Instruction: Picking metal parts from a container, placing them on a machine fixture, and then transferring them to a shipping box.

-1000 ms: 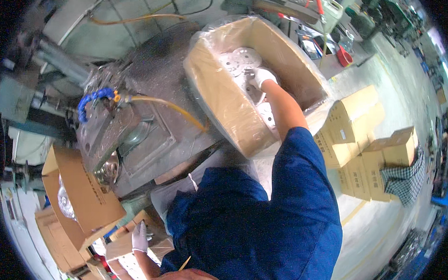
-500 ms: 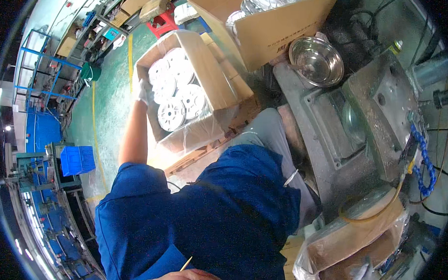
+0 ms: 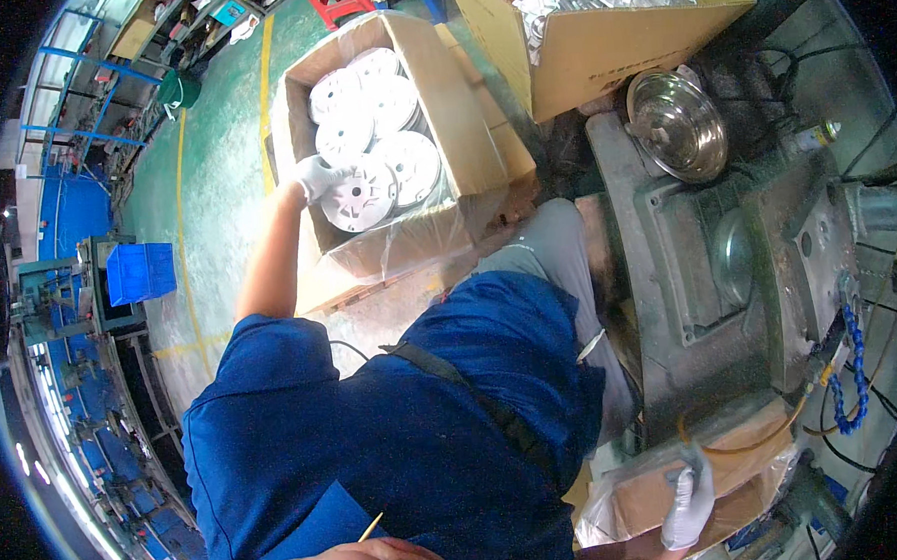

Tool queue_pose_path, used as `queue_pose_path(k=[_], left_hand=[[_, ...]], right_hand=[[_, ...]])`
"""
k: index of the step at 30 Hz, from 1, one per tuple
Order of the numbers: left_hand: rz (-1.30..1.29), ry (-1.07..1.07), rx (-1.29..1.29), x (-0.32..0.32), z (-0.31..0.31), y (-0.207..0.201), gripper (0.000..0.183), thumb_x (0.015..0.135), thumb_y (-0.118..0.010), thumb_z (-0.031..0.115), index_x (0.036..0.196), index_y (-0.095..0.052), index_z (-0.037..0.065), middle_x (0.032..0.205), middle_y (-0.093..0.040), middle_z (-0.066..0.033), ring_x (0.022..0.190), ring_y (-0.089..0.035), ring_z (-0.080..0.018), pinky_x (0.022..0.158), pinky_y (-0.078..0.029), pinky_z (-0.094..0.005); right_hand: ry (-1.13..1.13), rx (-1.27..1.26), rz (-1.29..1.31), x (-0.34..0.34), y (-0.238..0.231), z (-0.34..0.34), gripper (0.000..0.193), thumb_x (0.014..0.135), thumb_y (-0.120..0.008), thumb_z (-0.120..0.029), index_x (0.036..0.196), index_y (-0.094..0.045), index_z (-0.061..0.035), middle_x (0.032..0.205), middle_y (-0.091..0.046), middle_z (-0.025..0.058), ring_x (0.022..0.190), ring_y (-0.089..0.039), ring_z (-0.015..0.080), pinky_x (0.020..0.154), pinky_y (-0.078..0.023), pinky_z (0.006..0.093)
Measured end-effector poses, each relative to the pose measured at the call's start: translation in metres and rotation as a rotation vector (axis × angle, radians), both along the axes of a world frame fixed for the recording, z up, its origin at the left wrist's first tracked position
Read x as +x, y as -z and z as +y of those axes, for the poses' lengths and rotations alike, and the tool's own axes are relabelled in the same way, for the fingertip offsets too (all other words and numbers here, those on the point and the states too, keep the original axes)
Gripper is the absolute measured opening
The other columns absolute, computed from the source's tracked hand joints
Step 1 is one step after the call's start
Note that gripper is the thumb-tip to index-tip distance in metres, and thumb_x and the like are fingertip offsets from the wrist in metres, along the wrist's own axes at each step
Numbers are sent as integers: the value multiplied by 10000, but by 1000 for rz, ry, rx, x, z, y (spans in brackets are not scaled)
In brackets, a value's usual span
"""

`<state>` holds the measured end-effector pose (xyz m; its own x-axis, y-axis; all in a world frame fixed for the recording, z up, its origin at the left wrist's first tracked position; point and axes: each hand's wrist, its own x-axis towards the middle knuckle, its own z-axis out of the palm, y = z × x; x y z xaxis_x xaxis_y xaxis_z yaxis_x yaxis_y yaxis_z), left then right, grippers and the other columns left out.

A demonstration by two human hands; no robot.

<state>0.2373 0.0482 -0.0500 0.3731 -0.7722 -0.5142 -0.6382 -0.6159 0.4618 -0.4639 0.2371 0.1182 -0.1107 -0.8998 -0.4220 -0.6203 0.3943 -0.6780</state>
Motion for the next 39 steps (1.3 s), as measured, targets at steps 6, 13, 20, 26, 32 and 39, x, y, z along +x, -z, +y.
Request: queue_pose_path(k=[6,13,20,26,32,39], left_hand=[[294,40,-30,-36,-7,-68,362,836,-737,301,1049,-699,11,852,-694,-34,690,-606,-83,580,-471,-246],[721,163,-543,-108,-15,-144,343,833,-719,143,1145,-650,21,1046,-689,-43,902,-624,-124,798,-508,-276],[587,1162,-716,-323,-46,-198,229,795,-764,252,954,-708,97,736,-600,-28,682,-572,-137,621,-462,-275],[282,1684,-1061,-385,-35,-192,547,704,-727,158,1234,-595,164,1117,-575,-123,929,-593,-303,799,-493,-375],[1101,763,-225,-420,-26,-151,936,804,-735,129,1508,-127,28,1382,-421,-208,1010,-566,-168,838,-499,-275],[984,771,-496,-465,-55,-147,554,779,-775,106,1223,-501,-79,1133,-620,-141,1026,-608,-169,892,-496,-292]], right_hand=[[31,-47,1,8,-3,8,666,949,-498,-516,1315,-491,41,1095,-609,128,847,-584,165,739,-477,294],[115,-36,-445,54,23,9,605,912,-567,-441,1235,-550,69,977,-679,153,798,-630,175,738,-495,294],[127,240,-1502,126,82,-78,964,877,-273,-750,1407,-334,52,884,-630,245,546,-585,226,386,-428,296],[410,-296,-1636,111,70,-85,626,895,-522,-145,1436,-280,58,1277,-520,253,1017,-613,281,885,-525,378],[558,-733,-1079,110,73,-80,696,867,-444,92,1505,-190,-22,1530,-260,164,1355,-342,215,1103,-292,313],[459,-908,-837,111,52,-76,677,947,-476,-33,1518,-114,-45,1497,-306,163,1299,-402,214,1038,-381,347]])
